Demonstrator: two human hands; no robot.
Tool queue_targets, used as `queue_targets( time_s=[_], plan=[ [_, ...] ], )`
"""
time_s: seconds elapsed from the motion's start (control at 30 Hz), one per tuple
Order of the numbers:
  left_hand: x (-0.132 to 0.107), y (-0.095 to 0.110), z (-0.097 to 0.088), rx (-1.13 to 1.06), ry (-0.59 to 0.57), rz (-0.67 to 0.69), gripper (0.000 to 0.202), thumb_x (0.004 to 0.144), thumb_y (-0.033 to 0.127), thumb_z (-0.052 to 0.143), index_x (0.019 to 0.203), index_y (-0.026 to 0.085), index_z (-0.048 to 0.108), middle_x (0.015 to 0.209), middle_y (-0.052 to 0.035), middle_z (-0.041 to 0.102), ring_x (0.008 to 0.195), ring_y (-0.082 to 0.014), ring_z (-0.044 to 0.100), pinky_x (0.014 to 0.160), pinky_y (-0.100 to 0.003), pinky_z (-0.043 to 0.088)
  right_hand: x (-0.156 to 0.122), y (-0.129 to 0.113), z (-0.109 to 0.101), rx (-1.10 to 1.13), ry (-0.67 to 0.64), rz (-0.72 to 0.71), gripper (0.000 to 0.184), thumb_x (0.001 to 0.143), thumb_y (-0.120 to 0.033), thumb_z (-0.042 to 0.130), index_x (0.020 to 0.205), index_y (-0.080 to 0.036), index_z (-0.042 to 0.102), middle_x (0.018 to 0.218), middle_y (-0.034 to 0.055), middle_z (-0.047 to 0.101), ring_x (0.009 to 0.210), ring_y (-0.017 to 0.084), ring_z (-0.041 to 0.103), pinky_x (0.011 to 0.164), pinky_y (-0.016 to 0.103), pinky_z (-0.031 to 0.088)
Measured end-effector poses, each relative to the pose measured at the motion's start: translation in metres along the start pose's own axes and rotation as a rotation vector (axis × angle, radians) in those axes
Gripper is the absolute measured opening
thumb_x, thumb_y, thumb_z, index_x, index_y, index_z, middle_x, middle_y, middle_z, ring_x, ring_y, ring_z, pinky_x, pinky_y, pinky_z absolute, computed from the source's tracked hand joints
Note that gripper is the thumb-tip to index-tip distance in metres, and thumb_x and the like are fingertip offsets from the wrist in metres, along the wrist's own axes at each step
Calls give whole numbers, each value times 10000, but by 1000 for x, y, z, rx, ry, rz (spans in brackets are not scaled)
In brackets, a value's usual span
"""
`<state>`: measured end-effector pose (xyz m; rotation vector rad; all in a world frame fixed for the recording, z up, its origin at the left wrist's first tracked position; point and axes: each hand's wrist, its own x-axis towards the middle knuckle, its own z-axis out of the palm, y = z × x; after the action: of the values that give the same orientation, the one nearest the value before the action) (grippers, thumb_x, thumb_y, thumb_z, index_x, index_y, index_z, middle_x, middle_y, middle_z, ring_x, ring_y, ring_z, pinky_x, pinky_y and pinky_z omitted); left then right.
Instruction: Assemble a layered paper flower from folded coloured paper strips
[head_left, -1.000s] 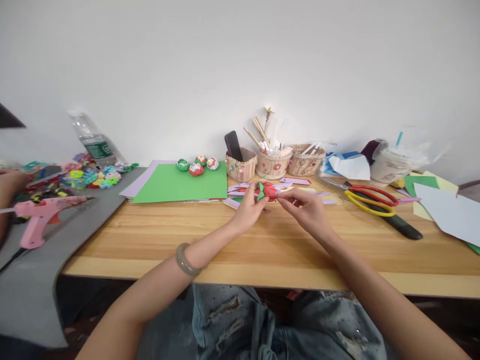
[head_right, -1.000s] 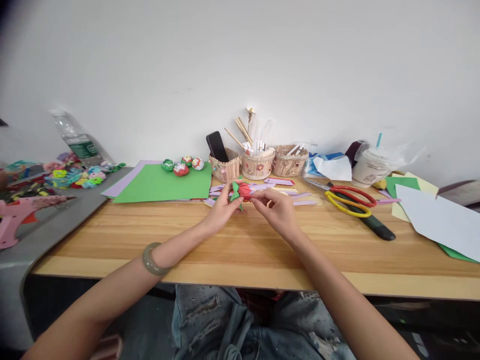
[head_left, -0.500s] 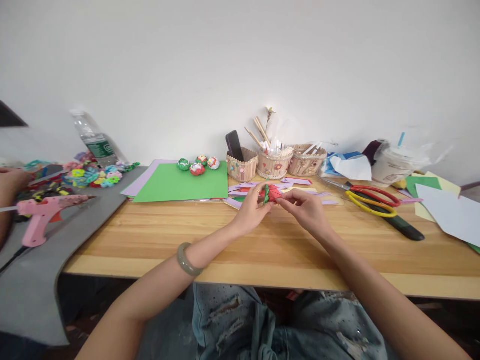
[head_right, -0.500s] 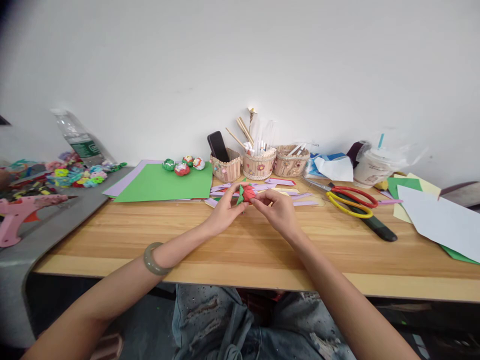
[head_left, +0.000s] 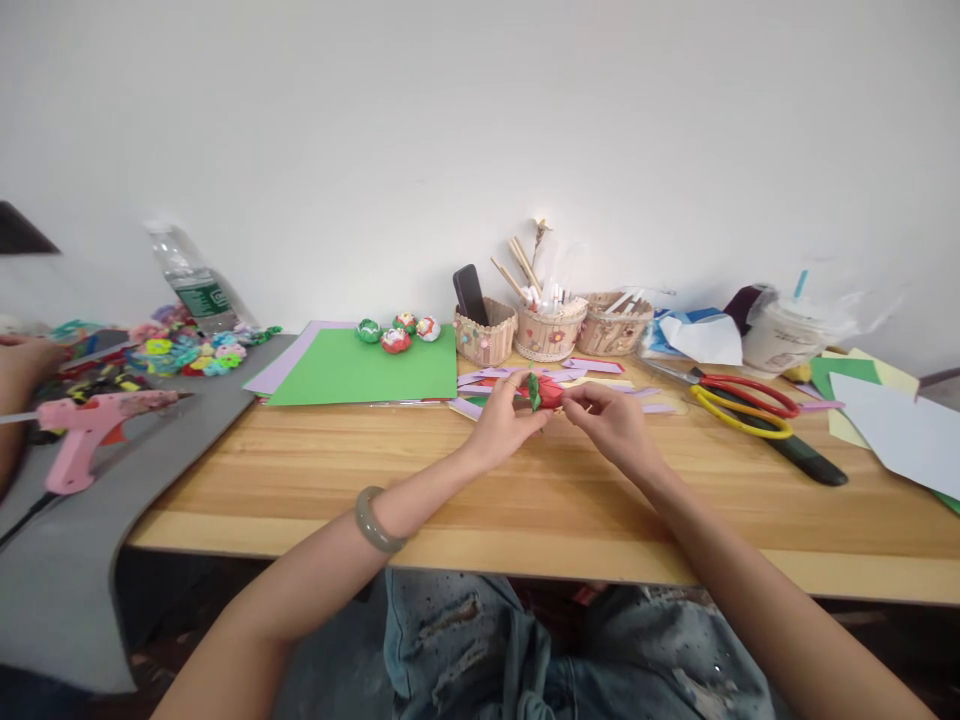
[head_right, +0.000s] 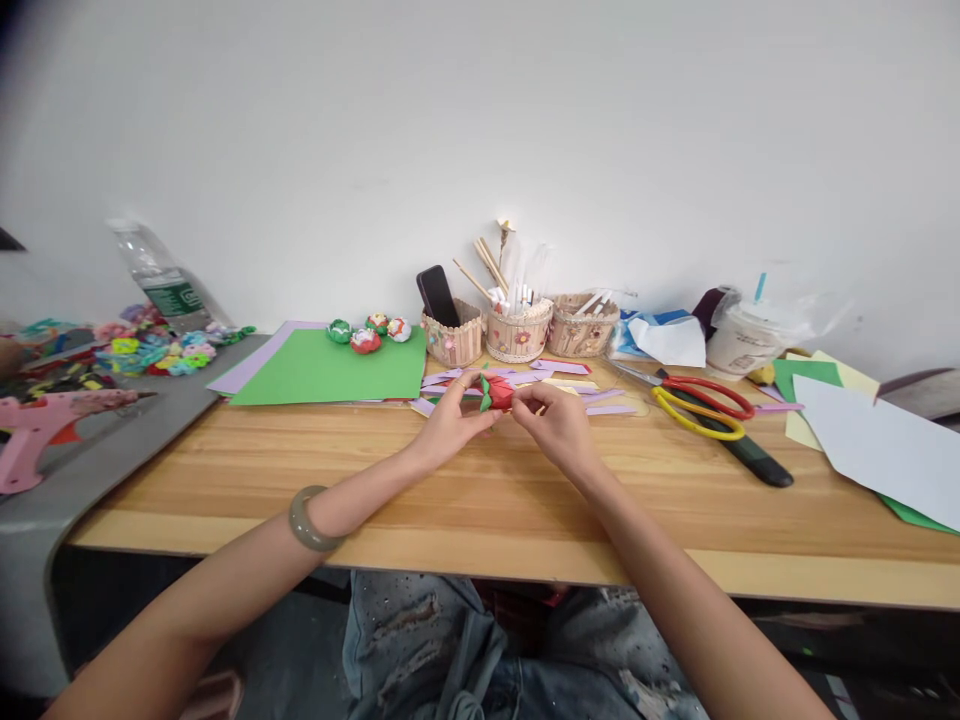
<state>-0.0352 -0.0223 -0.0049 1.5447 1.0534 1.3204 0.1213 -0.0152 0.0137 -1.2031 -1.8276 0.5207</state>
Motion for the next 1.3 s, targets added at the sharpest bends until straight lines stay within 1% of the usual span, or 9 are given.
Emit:
queue_targets(
  time_s=[0.17,0.37,0.5,0.57,0.67,0.73,0.8,1.0,1.3],
  plan=[
    [0,-3,0,40,42,10,427,673,178,665,1086,205,562,1065,-71,558,1017,-234,512,862,-399,463,0,3,1,-2,-20,-2,180,735,-275,537,723,-156,672,652,31,671,522,135,534,495,262,416],
    [-2,0,-1,84,56,48,507,626,160,701,1114,197,568,1104,-81,531,1058,-235,485,1002,-425,334,-2,7,4,-54,4,0,226,826,-337,565,714,-144,595,648,-25,592,557,93,533,559,253,451],
    [-4,3,-1,57,38,43,556,608,214,741,1138,212,570,1136,-85,525,1097,-243,471,1025,-431,309,-4,4,4,-30,70,7,184,751,-346,617,691,-174,642,630,14,607,562,123,503,561,281,427],
    [-3,4,-1,27,32,15,566,609,250,748,1144,214,566,1129,-88,529,1091,-252,478,976,-437,376,-4,1,2,28,62,23,185,725,-354,616,687,-181,671,637,34,633,567,141,512,546,288,418],
    [-2,5,-1,-30,2,-48,599,615,308,742,1169,208,536,1118,-101,528,975,-244,547,736,-384,529,-2,-5,-3,143,-15,77,257,734,-398,588,671,-170,688,584,26,632,521,138,517,483,269,408],
    [-1,6,-1,-62,-18,-82,623,615,337,737,1180,195,518,1124,-112,520,891,-227,577,591,-326,546,-1,-7,-6,210,-64,117,280,723,-416,599,653,-162,695,544,18,617,484,125,502,443,253,394],
    [-1,7,-1,-86,-29,-102,643,605,349,741,1183,187,511,1135,-118,512,845,-212,589,530,-291,537,0,-7,-8,257,-86,148,266,697,-412,632,663,-159,705,545,17,620,474,115,491,434,245,388],
    [-1,7,0,-128,-47,-141,667,578,329,763,1184,197,519,1146,-121,511,790,-183,599,496,-257,526,1,-1,-6,325,-78,184,246,633,-406,701,669,-164,708,579,16,637,488,107,484,454,248,383],
    [-2,4,0,-196,-64,-167,681,538,258,793,1169,238,539,1087,-82,551,787,-164,611,578,-266,545,2,1,-3,358,-85,160,271,605,-419,733,631,-158,666,566,11,620,506,116,503,488,257,402]
  ],
)
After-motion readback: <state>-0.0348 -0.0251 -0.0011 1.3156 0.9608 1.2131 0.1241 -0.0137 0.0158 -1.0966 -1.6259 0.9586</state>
